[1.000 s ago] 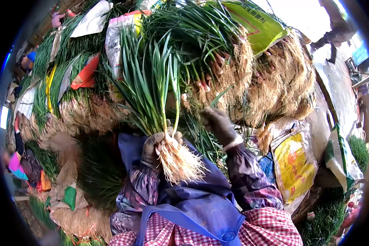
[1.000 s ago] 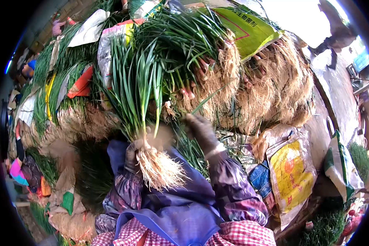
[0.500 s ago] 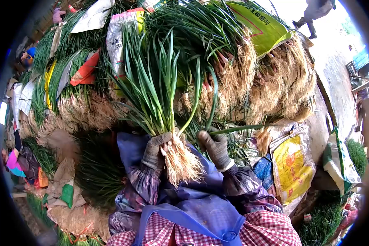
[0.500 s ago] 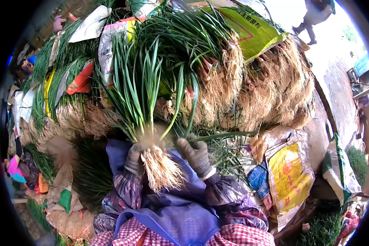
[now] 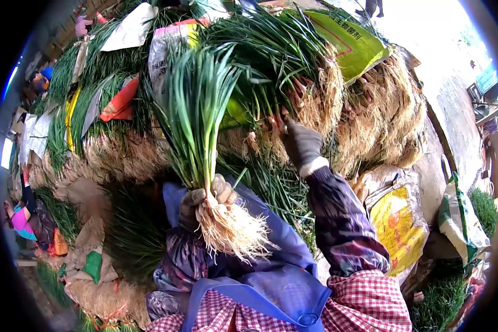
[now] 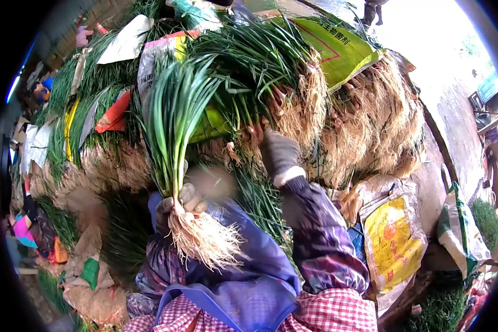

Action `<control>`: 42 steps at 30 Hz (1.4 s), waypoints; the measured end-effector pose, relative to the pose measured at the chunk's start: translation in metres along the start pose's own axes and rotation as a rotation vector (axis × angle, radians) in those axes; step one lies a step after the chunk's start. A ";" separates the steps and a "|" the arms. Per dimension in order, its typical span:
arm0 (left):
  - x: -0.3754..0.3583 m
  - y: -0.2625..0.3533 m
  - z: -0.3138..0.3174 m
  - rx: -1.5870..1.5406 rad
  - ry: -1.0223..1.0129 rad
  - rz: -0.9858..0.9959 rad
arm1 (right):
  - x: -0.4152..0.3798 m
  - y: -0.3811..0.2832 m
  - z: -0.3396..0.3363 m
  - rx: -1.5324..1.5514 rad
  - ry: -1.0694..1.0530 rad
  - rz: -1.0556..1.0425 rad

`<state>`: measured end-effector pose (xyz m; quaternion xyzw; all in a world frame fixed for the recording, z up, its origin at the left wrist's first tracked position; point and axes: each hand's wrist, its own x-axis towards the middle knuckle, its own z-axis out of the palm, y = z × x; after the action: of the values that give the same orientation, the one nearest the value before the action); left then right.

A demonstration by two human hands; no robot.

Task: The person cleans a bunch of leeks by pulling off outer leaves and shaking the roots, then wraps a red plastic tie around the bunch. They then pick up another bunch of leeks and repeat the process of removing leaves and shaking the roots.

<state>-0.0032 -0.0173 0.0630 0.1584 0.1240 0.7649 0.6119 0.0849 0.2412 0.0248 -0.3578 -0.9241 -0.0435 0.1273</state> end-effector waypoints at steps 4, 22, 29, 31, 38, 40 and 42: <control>0.006 0.006 0.004 0.179 0.129 0.025 | 0.006 0.002 -0.003 0.354 -0.040 0.004; 0.023 -0.020 -0.008 0.320 0.456 -0.099 | -0.078 -0.009 -0.074 1.005 -0.130 -0.088; 0.003 -0.028 0.018 0.204 0.516 0.037 | -0.089 -0.028 -0.036 1.553 -0.380 -0.135; -0.003 -0.031 0.018 0.073 0.463 0.092 | -0.102 -0.008 -0.017 1.687 -0.445 0.344; -0.006 -0.065 -0.006 -0.272 0.061 -0.151 | -0.075 -0.058 -0.044 1.984 -0.505 0.657; 0.008 -0.075 -0.016 -0.108 0.146 0.052 | -0.062 -0.048 -0.015 2.271 -0.662 0.588; 0.001 -0.079 -0.022 -0.169 0.246 0.025 | -0.060 -0.053 -0.010 2.247 -0.709 0.606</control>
<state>0.0592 0.0014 0.0125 0.0130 0.1314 0.7939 0.5935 0.0936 0.1612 0.0194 -0.2416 -0.3095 0.9129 0.1115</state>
